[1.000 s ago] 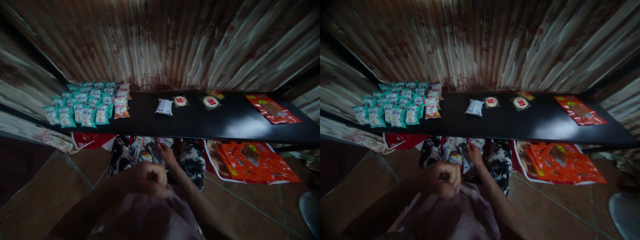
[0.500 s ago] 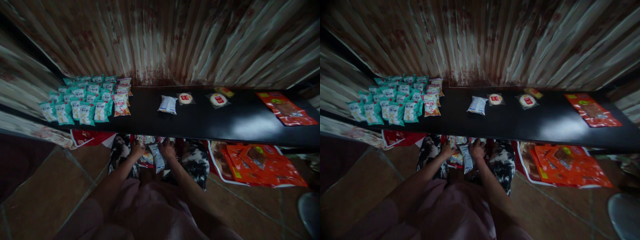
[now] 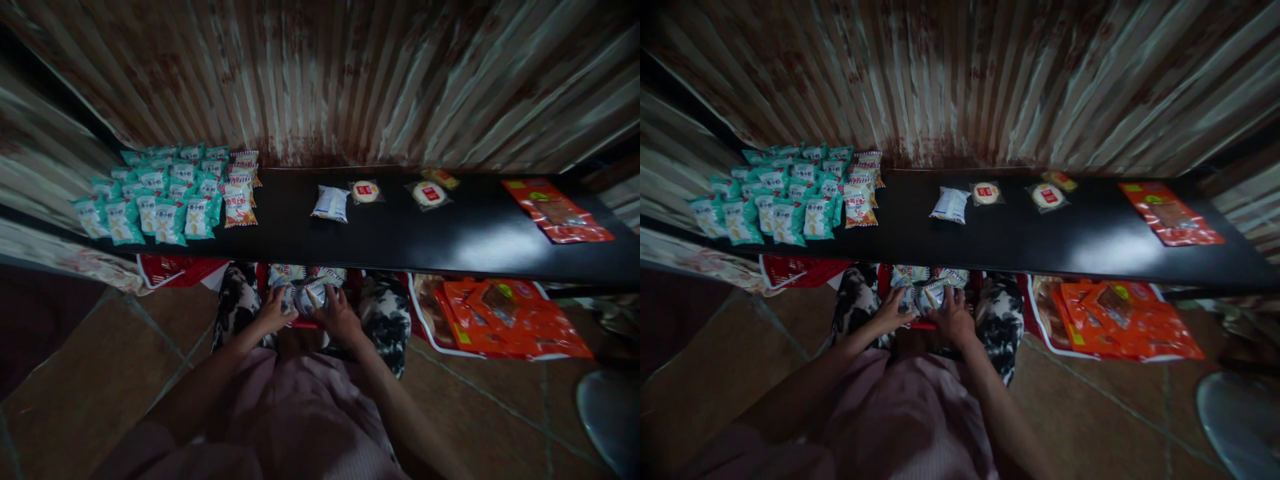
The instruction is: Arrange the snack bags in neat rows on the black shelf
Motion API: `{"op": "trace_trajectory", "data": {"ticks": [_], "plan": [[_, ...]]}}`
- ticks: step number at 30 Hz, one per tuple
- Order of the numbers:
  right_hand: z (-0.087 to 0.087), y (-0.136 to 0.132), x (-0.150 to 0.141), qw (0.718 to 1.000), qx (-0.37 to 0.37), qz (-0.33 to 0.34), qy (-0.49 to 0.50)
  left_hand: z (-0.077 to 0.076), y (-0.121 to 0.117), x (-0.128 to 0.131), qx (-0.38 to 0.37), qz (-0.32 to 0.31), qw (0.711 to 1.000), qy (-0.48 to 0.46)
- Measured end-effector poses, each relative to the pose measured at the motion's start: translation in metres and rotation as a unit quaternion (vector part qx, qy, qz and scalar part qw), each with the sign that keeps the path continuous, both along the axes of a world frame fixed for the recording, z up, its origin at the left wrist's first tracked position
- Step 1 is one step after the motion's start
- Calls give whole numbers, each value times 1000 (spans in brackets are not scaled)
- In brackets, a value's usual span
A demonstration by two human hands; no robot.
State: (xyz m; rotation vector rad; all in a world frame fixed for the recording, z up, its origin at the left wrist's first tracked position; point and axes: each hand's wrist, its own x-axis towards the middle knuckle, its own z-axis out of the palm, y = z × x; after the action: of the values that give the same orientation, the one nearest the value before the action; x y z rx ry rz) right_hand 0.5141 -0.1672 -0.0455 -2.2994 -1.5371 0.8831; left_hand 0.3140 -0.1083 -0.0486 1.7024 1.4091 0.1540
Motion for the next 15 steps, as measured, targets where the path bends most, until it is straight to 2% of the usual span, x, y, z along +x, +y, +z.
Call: {"op": "trace_trajectory", "data": {"ticks": [2, 4, 9, 12, 15], "plan": [[5, -6, -8, 999, -19, 32, -40, -5, -6, 0, 6, -3, 1000, 8], [9, -3, -15, 999, -19, 22, -38, -5, -6, 5, 30, 9, 999, -11], [16, 24, -28, 993, 36, -53, 99, 6, 0, 16, 61, 36, 995, -71], [19, 30, -33, 980, 75, -58, 174, 11, 3, 11, 51, 58, 994, -72], [17, 29, -34, 969, 110, -36, 220, 10, 7, 3, 38, 92, 993, -56]]}}
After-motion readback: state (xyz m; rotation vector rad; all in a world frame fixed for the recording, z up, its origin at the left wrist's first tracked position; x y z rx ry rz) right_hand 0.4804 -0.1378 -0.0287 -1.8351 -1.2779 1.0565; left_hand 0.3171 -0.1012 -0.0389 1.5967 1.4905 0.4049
